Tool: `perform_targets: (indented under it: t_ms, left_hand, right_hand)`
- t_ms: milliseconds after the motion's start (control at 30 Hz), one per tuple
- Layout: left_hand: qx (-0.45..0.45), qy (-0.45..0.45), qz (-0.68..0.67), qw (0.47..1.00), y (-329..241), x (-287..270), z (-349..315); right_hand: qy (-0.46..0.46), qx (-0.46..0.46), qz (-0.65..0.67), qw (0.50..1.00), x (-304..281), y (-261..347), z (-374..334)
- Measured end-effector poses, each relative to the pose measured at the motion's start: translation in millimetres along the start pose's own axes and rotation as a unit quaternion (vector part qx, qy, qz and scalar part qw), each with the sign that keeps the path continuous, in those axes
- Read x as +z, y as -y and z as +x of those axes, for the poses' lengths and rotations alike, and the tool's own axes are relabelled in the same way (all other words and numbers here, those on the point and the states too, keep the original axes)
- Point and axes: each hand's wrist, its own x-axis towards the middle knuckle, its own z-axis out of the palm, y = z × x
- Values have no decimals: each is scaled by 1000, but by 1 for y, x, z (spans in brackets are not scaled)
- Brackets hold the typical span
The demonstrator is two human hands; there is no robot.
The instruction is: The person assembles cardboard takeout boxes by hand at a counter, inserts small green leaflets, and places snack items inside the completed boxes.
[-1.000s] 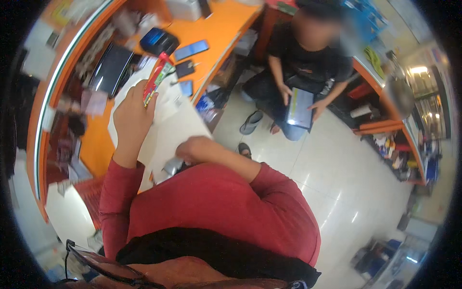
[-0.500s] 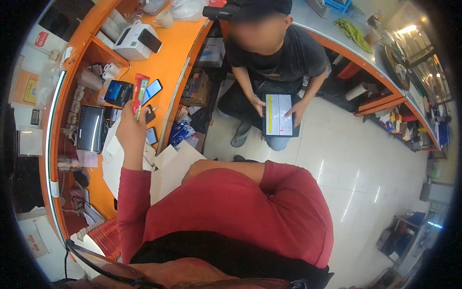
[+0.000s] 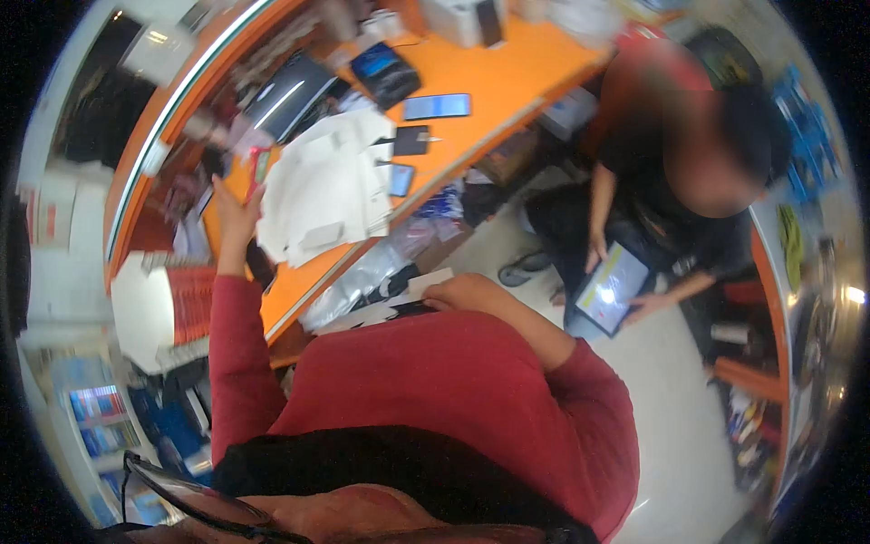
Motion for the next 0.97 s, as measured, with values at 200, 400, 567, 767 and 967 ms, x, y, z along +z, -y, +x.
perform_targets:
  t_ms: [200, 400, 567, 767, 967]
  left_hand:
    - [67, 463, -390, 793, -98, -89, -65]
    - [43, 593, -359, 719, -38, -76, -128]
    - [-138, 521, -456, 708, 47, -69, -120]
    - [-242, 550, -618, 507, 59, -51, -119]
    - [-152, 598, -561, 551, 47, -42, -115]
  right_hand:
    - [22, 1, -54, 998, 23, 38, 59]
    - [78, 60, -135, 986, 12, 142, 126]
    - [-216, -23, -71, 974, 1, 166, 122]
    - [-434, -24, 147, 889, 87, 184, 135]
    - [-599, 41, 91, 794, 118, 175, 148]
